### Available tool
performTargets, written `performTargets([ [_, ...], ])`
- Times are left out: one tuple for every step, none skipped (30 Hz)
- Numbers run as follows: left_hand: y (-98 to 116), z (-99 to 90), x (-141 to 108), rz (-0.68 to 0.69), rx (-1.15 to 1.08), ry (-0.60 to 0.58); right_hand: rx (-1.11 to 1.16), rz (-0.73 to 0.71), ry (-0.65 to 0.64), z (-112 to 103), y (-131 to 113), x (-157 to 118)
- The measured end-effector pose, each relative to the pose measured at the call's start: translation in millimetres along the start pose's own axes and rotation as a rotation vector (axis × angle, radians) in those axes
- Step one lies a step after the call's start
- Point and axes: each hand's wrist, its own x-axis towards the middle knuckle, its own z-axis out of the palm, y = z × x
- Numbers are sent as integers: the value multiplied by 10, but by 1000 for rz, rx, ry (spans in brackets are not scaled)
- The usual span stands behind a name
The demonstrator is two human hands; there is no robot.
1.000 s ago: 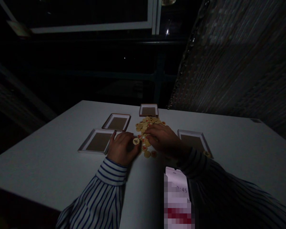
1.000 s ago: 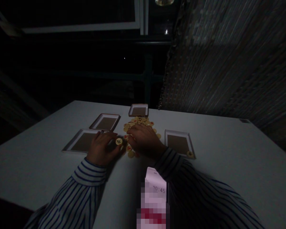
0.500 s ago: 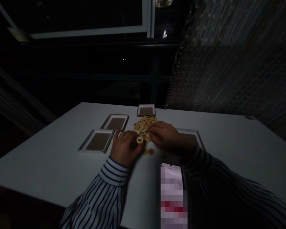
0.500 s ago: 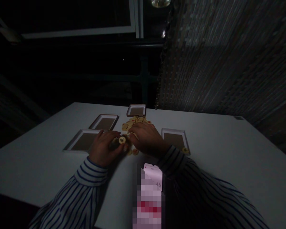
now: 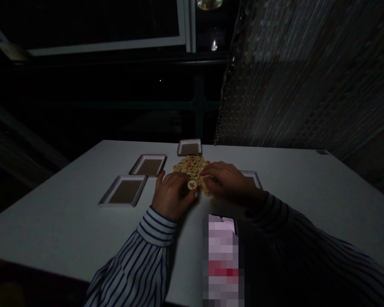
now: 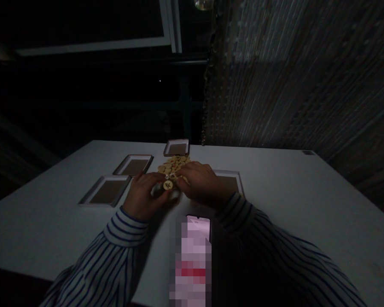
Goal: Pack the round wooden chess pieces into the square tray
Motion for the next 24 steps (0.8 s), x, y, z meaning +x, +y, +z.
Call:
performTargets([
  [14, 12, 7, 5, -3, -2, 0, 7, 0, -8, 9, -13],
  [29, 24, 14, 8, -6, -6, 2, 17, -1, -16, 19, -25],
  [44, 34, 21, 10, -9, -11, 4, 27, -4, -22, 30, -37],
  [59, 43, 28, 12, -14, -17, 7, 35, -6, -28, 41, -49],
  [74, 51, 35, 12, -18, -23, 12, 41, -6, -34, 52, -61],
  [88, 56, 41, 10, -24, -28, 16, 45, -3, -41, 62, -73],
  [100, 60, 47, 10, -30, -33, 21, 47, 1, -47, 72, -84],
  [112, 63, 53, 11, -36, -39, 26, 49, 8, -54, 82, -94],
  [122, 64, 59, 13, -41, -43, 31, 50, 11, -62, 91, -103],
  [132, 65, 65, 15, -45, -49, 36, 54, 17, -70, 99, -111],
  [141, 66, 72, 17, -47, -51, 40, 56, 19, -78, 108, -118],
  [150, 67, 79, 18, -49, -52, 44, 59, 20, -87, 117, -123],
  [160, 68, 87, 18, -51, -52, 45, 61, 19, -96, 126, -128],
  [171, 70, 95, 16, -54, -50, 46, 63, 17, -104, 136, -133],
  [182, 72, 103, 14, -57, -47, 46, 67, 17, -112, 146, -138],
  [193, 75, 112, 11, -60, -44, 46, 71, 20, -120, 157, -143],
  [204, 78, 120, 8, -63, -42, 47, 75, 25, -127, 167, -147],
  [214, 81, 129, 6, -65, -43, 49, 81, 32, -134, 177, -153],
  [223, 84, 137, 4, -66, -44, 53, 85, 37, -142, 186, -158],
  [230, 88, 146, 3, -66, -48, 57, 90, 44, -149, 195, -163],
  [237, 91, 155, 2, -65, -52, 58, 93, 50, -156, 203, -168],
  [244, 95, 164, 2, -64, -53, 60, 95, 54, -163, 210, -173],
  [250, 98, 174, 2, -63, -52, 62, 98, 57, -170, 218, -177],
  [256, 102, 184, 3, -61, -48, 66, 98, 61, -176, 226, -182],
])
